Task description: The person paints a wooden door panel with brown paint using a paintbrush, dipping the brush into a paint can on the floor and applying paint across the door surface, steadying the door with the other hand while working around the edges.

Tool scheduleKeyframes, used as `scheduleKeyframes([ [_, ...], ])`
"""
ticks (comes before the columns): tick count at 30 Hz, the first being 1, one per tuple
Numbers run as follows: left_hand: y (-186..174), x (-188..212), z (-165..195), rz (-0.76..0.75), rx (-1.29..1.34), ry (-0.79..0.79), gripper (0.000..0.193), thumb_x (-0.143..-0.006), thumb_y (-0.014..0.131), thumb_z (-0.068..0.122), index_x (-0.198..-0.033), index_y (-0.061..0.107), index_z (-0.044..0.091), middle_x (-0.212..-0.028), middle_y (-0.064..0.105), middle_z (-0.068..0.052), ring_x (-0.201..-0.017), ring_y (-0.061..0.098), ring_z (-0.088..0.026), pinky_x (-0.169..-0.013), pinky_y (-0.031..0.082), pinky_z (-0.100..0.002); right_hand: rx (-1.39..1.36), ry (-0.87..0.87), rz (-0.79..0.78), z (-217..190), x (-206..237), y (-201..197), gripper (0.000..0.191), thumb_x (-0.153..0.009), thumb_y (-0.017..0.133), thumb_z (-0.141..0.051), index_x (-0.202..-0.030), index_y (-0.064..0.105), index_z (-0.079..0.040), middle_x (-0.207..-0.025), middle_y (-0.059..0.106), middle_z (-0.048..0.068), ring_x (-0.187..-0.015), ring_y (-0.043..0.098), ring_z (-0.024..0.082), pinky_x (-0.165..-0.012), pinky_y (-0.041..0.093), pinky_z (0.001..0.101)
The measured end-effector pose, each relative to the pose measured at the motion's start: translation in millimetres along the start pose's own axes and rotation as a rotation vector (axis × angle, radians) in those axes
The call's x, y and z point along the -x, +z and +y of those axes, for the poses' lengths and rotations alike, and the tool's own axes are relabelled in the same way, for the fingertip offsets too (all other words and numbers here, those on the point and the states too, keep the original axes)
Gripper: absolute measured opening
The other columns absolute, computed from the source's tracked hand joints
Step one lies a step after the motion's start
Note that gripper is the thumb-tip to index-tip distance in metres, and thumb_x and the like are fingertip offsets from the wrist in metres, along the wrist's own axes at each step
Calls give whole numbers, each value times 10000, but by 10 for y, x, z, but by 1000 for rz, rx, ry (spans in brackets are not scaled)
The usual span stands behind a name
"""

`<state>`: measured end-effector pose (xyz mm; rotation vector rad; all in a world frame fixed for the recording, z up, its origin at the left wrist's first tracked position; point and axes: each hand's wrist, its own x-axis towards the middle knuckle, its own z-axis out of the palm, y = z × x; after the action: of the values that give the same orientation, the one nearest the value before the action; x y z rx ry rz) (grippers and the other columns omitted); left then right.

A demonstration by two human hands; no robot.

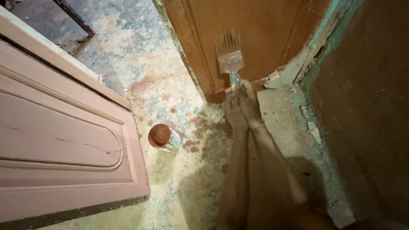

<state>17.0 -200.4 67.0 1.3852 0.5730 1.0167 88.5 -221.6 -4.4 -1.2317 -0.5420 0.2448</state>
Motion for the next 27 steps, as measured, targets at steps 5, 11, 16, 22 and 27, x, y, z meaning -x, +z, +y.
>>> scheduleKeyframes([
  [5,13,-36,-37,-31,92,44,296,-1034,492,216,-1010,679,-12,-916,704,-125,-855,652,-244,-798,513,-394,-67,25,1,-5,-39,20,271,-1080,536,-309,-1131,606,-52,-1004,716,41,-899,633,94,-846,528,247],
  [11,-45,131,-513,86,-115,-209,285,-1004,537,212,-1012,706,-17,-960,723,-143,-891,660,-236,-829,501,-361,-34,244,64,30,132,50,175,-1039,581,-180,-1022,664,-28,-924,682,46,-815,609,115,-744,526,279],
  [16,-89,304,-556,71,98,-267,265,-996,534,172,-1017,688,-42,-964,707,-165,-900,639,-242,-831,508,-372,-132,436,84,4,231,52,159,-997,580,-150,-972,673,-23,-913,742,68,-805,688,149,-760,556,287],
  [22,-28,161,-236,27,-65,-8,305,-1063,514,234,-1037,678,-22,-950,685,-131,-893,632,-221,-841,495,-353,-35,165,64,-27,128,7,201,-1049,574,-219,-1091,622,-29,-978,680,77,-850,621,129,-764,530,291],
  [27,35,84,232,-37,5,15,343,-1071,474,269,-1071,693,5,-938,701,-115,-875,633,-207,-817,504,-349,-94,-29,-27,-76,-2,-13,290,-1094,529,-365,-1150,573,-84,-1041,704,58,-966,658,93,-902,541,250],
])
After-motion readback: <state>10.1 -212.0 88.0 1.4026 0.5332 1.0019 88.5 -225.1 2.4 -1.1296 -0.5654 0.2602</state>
